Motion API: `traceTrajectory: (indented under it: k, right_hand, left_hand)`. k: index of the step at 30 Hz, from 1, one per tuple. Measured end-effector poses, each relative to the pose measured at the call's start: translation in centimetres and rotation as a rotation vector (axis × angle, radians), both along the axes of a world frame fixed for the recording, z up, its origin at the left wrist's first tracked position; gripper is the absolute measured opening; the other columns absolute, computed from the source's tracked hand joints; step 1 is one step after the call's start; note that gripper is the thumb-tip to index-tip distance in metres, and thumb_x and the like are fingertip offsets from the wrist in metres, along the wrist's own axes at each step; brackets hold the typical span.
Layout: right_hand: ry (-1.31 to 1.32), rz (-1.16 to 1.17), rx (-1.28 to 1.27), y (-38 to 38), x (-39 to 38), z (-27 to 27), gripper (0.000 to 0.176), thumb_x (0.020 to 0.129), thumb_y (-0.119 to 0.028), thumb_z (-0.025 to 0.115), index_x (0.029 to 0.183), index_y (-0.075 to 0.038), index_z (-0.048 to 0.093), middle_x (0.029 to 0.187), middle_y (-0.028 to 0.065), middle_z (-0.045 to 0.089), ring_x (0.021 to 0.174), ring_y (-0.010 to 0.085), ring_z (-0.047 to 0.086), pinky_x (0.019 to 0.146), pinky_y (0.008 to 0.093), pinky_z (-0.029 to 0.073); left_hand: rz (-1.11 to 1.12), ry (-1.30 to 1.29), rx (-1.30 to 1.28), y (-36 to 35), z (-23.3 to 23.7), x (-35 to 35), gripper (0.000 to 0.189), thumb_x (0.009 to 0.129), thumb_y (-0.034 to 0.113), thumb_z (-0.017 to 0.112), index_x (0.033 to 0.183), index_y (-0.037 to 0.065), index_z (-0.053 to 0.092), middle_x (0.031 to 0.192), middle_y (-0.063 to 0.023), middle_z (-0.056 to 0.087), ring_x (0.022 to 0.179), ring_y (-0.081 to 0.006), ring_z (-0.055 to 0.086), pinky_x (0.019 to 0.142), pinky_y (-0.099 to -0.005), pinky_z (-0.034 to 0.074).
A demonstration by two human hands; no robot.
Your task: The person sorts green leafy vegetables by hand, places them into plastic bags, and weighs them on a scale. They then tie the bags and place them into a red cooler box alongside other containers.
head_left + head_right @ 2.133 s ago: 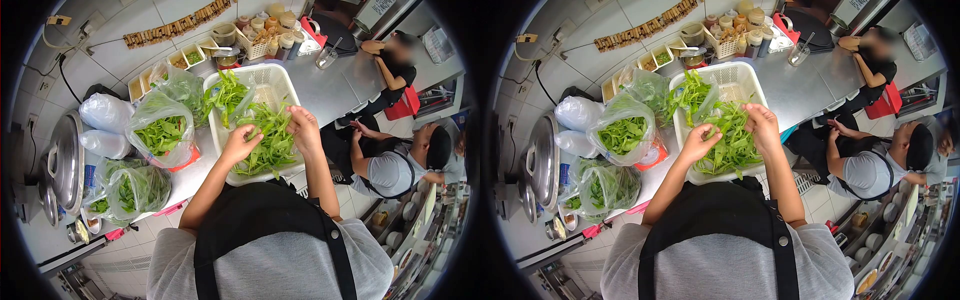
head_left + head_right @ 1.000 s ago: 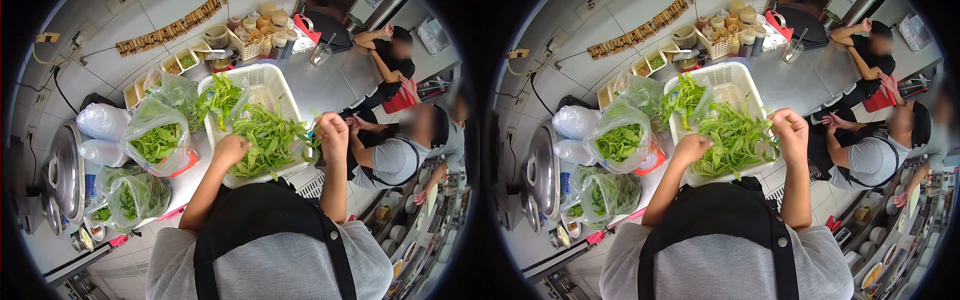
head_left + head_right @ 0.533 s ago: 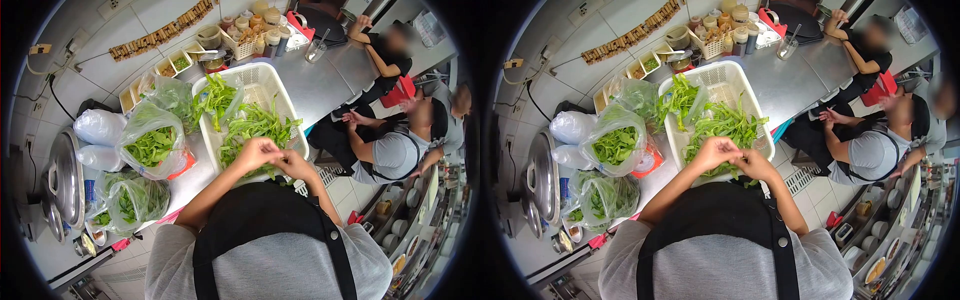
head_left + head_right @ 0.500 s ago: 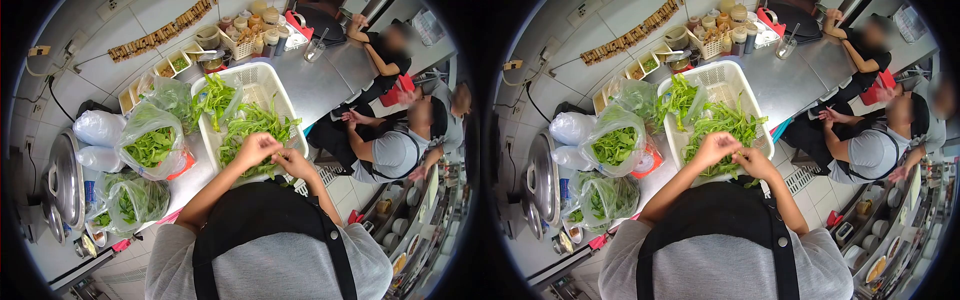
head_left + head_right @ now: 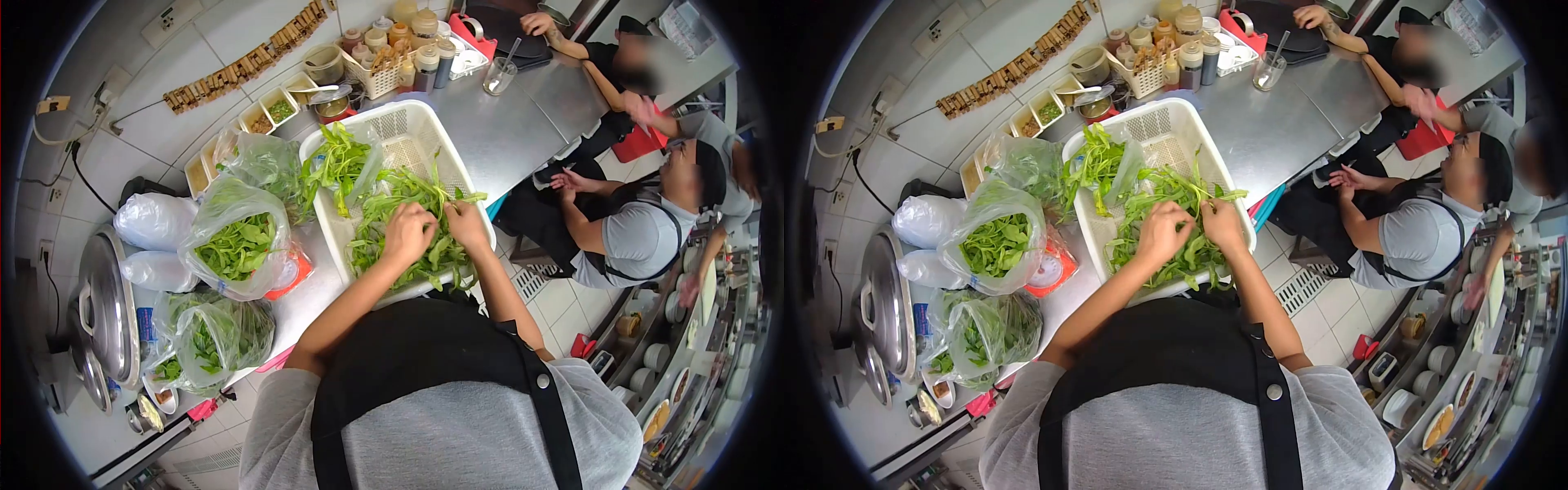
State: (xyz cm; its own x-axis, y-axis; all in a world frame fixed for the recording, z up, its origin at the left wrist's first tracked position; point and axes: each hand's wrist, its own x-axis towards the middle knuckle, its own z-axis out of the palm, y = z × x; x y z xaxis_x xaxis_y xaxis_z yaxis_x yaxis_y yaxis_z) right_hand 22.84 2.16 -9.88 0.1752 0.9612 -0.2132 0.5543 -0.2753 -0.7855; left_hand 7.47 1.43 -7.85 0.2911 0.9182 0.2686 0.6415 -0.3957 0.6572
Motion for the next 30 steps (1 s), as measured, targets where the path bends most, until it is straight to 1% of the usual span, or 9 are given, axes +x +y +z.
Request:
traceTrajectory:
  k: [2,7,10,14,18,22,24,28,30]
  right_hand:
    - [0.010,-0.053,0.159,0.0,-0.7,1.2,0.026,0.085,-0.020,0.057,0.091,0.004,0.063,0.071,0.0156,0.063,0.063,0.0214,0.058,0.062,0.0328,0.045]
    - [0.151,0.111,0.118,-0.9,-1.3,3.2,0.017,0.084,-0.015,0.059,0.084,0.002,0.061,0.065,0.0056,0.060,0.060,0.0084,0.050,0.056,0.0249,0.042]
    - [0.105,0.225,0.136,-2.1,-2.1,4.6,0.014,0.080,-0.016,0.060,0.086,-0.004,0.062,0.052,0.0105,0.053,0.043,0.0129,0.049,0.044,0.0295,0.038]
    - [0.029,0.456,0.289,-3.8,-3.6,4.5,0.013,0.077,-0.016,0.060,0.084,-0.004,0.060,0.069,0.0147,0.061,0.052,0.0256,0.058,0.049,0.0354,0.043]
    - [0.025,0.452,0.316,-4.5,-5.2,5.4,0.015,0.074,-0.017,0.062,0.079,-0.003,0.058,0.069,0.0153,0.059,0.053,0.0300,0.055,0.050,0.0365,0.044]
    - [0.357,0.150,0.354,-4.7,-5.4,3.9,0.007,0.077,-0.010,0.058,0.075,-0.003,0.056,0.063,0.0008,0.055,0.049,0.0066,0.048,0.044,0.0234,0.037]
    - [0.518,-0.049,0.333,-3.6,-3.6,3.5,0.005,0.081,-0.006,0.052,0.077,-0.006,0.055,0.064,-0.0064,0.049,0.056,0.0003,0.041,0.046,0.0193,0.031]
    - [0.660,-0.098,0.204,-1.4,1.5,2.5,0.016,0.088,-0.012,0.044,0.075,-0.006,0.051,0.065,-0.0069,0.043,0.058,0.0021,0.036,0.052,0.0181,0.029]
    - [0.612,-0.056,0.173,-0.8,2.0,2.3,0.016,0.090,-0.013,0.043,0.076,-0.007,0.049,0.066,-0.0049,0.043,0.058,0.0041,0.038,0.052,0.0188,0.031]
  left_hand:
    - [-0.060,-0.103,0.035,-1.0,0.5,-0.2,0.008,0.068,0.012,0.071,0.074,0.008,0.068,0.081,-0.0076,0.058,0.082,-0.0272,0.053,0.074,-0.0363,0.045]
    - [-0.155,-0.107,-0.048,-0.9,0.2,-2.2,0.017,0.071,0.013,0.071,0.085,0.005,0.065,0.081,-0.0089,0.059,0.079,-0.0233,0.057,0.074,-0.0319,0.046]
    - [-0.058,-0.532,-0.595,-1.4,-0.2,-3.5,0.027,0.075,0.011,0.068,0.098,0.002,0.058,0.080,-0.0083,0.060,0.075,-0.0169,0.058,0.070,-0.0277,0.047]
    - [-0.052,-0.930,-0.845,-2.8,0.5,-5.0,0.015,0.086,0.007,0.058,0.100,0.002,0.054,0.081,-0.0060,0.061,0.070,-0.0098,0.057,0.062,-0.0224,0.047]
    - [0.030,-0.899,-0.648,-4.1,-0.6,-5.1,0.008,0.087,0.008,0.059,0.092,0.001,0.057,0.074,-0.0027,0.061,0.060,-0.0067,0.055,0.055,-0.0197,0.046]
    - [0.017,-0.941,-0.662,-4.4,0.6,-6.4,0.009,0.086,0.009,0.060,0.085,0.001,0.057,0.067,-0.0011,0.059,0.058,-0.0066,0.054,0.054,-0.0199,0.045]
    - [-0.151,-0.538,-0.880,-4.1,1.0,-8.6,0.014,0.080,0.010,0.067,0.088,0.002,0.058,0.073,-0.0053,0.059,0.062,-0.0102,0.057,0.056,-0.0215,0.047]
    - [0.047,0.125,0.109,-2.7,1.6,-8.2,0.028,0.070,0.017,0.073,0.091,0.004,0.061,0.089,-0.0155,0.054,0.077,-0.0300,0.059,0.068,-0.0381,0.051]
    - [0.170,0.092,-0.011,-0.2,0.8,-6.1,0.028,0.071,0.020,0.073,0.091,0.005,0.061,0.089,-0.0155,0.057,0.079,-0.0329,0.059,0.075,-0.0419,0.049]
